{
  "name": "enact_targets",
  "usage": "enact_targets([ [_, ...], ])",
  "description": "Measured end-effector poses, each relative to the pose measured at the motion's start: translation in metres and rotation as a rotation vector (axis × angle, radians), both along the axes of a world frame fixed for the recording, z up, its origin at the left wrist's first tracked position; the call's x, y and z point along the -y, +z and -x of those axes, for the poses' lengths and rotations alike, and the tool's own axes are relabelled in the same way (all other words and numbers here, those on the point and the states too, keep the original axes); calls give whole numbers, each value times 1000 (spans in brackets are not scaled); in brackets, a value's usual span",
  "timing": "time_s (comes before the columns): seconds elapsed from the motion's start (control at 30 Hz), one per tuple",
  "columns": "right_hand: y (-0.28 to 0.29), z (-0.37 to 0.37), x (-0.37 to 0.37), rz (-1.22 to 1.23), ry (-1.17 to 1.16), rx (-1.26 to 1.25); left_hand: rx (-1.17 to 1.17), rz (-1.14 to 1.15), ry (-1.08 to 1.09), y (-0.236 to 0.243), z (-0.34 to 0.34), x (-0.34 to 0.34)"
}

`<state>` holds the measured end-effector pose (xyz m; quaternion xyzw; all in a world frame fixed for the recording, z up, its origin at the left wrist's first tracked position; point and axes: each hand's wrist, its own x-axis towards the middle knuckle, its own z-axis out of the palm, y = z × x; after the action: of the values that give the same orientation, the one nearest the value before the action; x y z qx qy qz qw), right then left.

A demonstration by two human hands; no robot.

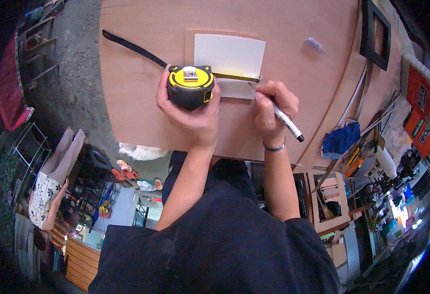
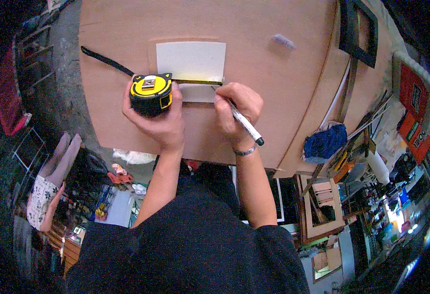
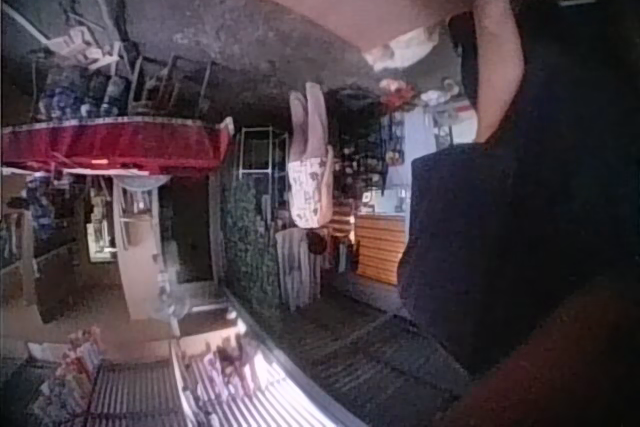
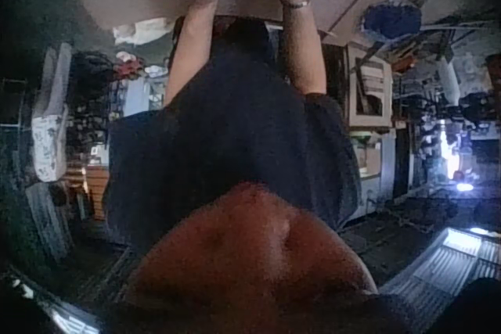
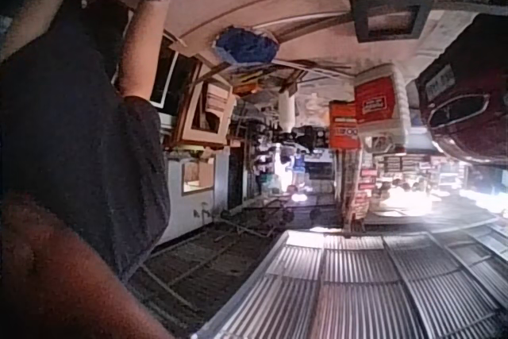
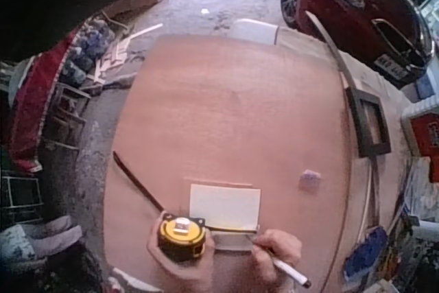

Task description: The person measures a small white card with a tape measure and marks it with a pen. They then use a wooden ruler to draw straight lines on the card and place it on a larger cardboard sheet. Finally, they pick up a utility knife.

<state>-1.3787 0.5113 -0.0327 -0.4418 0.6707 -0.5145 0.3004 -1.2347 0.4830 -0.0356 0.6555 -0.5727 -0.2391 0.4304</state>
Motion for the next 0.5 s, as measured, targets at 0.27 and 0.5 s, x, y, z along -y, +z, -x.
enact_targets([
  [0.27,-1,4,-4,-8,-3,-6,-14,-9,9,-6,3,-7],
  [0.5,-8,11,-14,-17,-4,-2,61,-11,1,-10,8,-15],
])
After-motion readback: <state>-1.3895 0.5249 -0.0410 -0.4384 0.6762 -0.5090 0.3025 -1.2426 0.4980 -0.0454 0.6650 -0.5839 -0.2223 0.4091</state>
